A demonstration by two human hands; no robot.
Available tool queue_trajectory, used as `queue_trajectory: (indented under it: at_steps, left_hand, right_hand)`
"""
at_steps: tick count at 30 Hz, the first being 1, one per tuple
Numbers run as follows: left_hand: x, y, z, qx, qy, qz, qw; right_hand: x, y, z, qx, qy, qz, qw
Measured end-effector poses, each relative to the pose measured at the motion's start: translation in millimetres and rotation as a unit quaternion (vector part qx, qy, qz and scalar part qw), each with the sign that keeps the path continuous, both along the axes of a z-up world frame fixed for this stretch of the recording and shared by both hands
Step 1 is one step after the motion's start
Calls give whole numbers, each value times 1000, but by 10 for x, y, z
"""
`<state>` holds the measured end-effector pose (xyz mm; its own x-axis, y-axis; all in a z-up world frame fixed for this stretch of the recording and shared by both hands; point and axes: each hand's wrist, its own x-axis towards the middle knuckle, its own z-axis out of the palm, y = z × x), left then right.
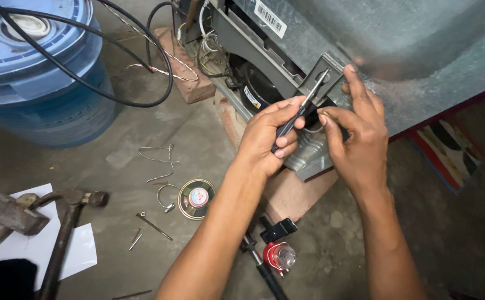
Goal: The person uses a hammer to tap a circular metal component, then uses a screwdriver to remove screws from the back panel of a refrigerator. The person removes a metal tray from the appliance's back.
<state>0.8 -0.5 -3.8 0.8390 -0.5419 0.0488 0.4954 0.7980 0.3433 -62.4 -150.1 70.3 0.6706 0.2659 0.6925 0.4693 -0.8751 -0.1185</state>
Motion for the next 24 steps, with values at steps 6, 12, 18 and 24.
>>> queue_trajectory:
  at_steps: [6,12,18,24]
  left_hand:
    - [59,-50,-116,-69,-4,-46,997]
    - [72,-92,-181,-122,-3,-77,990]
    - [44,-116,-216,-143,11,-83,986]
    - [30,-157,-227,-148,14,-74,986]
  right_hand:
    - [-2,17,7,-1,1,1,1000]
    - [3,49,69,5,3,2,1000]
    - [-4,77,103,11,3,2,1000]
    - [-8,76,114,14,7,-1,1000]
